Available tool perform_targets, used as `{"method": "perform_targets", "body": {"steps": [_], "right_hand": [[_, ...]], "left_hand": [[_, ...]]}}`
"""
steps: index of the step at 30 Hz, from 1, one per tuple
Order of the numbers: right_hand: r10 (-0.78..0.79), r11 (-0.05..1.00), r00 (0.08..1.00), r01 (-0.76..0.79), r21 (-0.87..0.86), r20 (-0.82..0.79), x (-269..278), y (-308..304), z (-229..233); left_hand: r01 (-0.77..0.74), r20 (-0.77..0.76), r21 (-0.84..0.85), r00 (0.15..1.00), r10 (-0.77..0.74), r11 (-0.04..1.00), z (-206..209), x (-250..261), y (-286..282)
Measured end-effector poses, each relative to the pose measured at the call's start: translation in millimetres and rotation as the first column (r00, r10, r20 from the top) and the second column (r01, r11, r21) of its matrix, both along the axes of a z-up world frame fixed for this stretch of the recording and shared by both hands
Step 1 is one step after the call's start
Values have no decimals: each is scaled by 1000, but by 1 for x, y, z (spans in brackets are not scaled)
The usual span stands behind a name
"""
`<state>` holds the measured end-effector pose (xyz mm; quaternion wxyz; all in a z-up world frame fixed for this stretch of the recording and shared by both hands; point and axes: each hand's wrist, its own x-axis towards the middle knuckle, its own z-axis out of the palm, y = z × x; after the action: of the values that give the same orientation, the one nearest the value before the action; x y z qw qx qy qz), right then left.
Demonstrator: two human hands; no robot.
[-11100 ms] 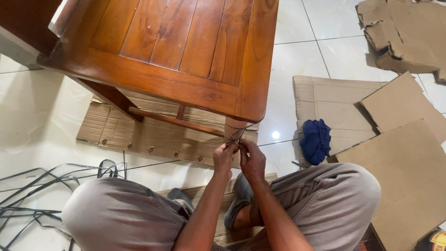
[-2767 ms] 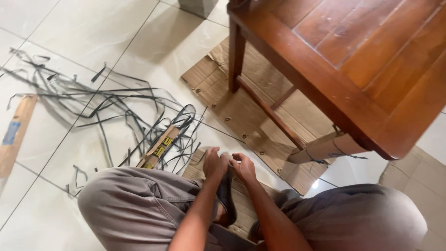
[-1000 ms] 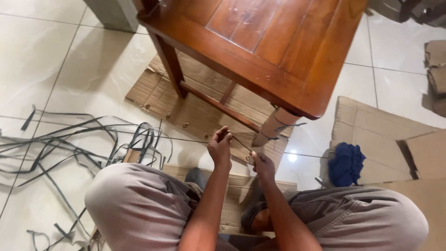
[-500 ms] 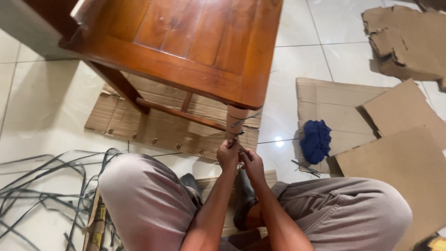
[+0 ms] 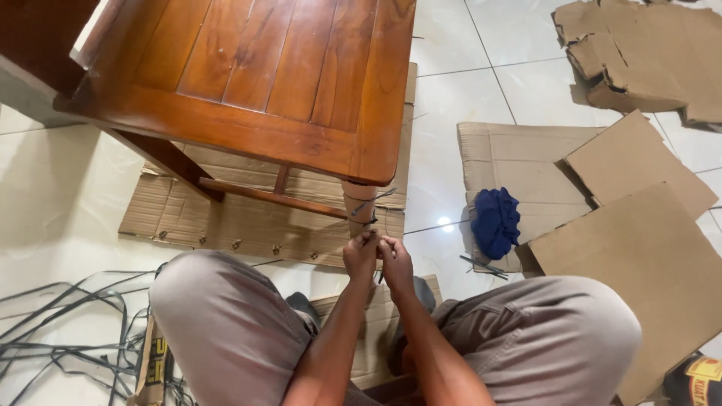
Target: Wrapping the legs of a wooden chair with cardboard pieces for protection
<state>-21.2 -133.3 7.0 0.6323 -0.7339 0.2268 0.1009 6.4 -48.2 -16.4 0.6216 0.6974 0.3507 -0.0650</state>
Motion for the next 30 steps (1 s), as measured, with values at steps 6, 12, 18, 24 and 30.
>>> {"method": "perform_targets", "body": {"steps": [6, 12, 18, 24, 30], "right_hand": [[-102, 969, 993, 111, 222, -53, 4, -2, -3], [-185, 950, 958, 231, 209, -217, 16, -8, -8], [-437, 869, 845, 485, 96, -308, 49, -44, -81], [-314, 948, 936, 300, -106, -157, 98, -31, -73], [-70, 992, 992, 58, -114, -105, 139, -47, -104]], "left_hand": [[-105, -5, -51, 994, 105, 993, -27, 8, 10], [-161, -76, 85, 983, 167, 983, -49, 15, 23], [-285, -130, 115, 945, 299, 952, -38, 37, 37], [-305, -85, -108, 951, 297, 946, -67, 66, 49], [-195, 60, -481, 965, 254, 854, -154, 72, 62]]}}
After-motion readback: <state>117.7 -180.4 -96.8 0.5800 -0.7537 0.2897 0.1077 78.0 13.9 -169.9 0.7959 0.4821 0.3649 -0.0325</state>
